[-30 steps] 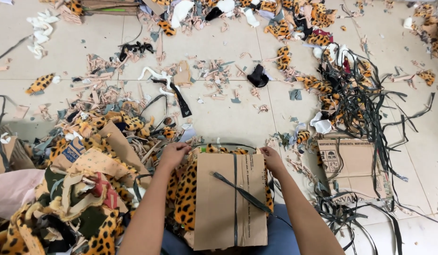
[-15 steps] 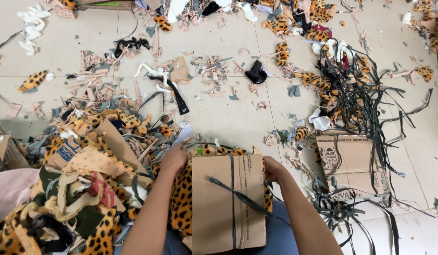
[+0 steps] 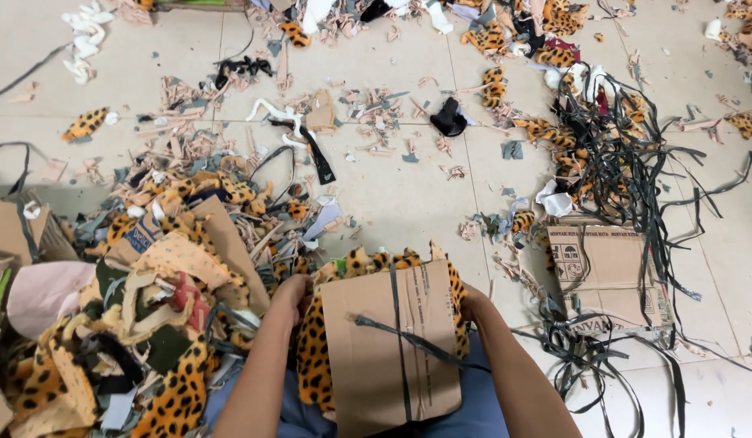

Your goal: The person organizes leopard-print fabric scraps on the floor, places cardboard sheets on top, and ties a black plastic strap around the bundle to secure it.

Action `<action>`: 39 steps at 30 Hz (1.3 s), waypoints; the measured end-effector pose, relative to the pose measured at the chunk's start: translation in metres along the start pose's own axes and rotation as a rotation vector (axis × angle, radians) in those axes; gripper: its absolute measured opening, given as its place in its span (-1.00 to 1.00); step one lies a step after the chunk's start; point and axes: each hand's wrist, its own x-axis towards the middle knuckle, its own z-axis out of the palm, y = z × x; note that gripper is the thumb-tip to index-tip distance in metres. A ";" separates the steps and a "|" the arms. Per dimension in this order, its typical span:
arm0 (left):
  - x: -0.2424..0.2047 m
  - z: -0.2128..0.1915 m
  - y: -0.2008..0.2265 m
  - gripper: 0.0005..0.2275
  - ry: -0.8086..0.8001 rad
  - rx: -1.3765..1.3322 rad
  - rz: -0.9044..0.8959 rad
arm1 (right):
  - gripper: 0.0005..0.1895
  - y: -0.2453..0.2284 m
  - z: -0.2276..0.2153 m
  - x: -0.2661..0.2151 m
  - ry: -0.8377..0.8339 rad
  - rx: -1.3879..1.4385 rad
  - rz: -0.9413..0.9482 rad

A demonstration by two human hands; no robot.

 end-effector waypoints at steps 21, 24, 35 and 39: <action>-0.087 0.020 -0.045 -0.84 0.208 0.623 0.321 | -0.48 0.042 0.016 -0.037 0.009 -0.538 -0.148; -0.052 0.019 -0.061 -0.85 0.255 0.666 0.350 | -0.47 0.044 0.012 -0.047 0.024 -0.622 -0.171; 0.021 -0.039 -0.093 -0.74 0.469 0.928 0.477 | -0.60 -0.004 -0.044 -0.088 0.155 -0.614 -0.119; -0.165 -0.018 -0.075 -0.73 0.448 1.090 0.509 | -0.81 -0.059 -0.058 -0.248 0.125 -0.275 -0.281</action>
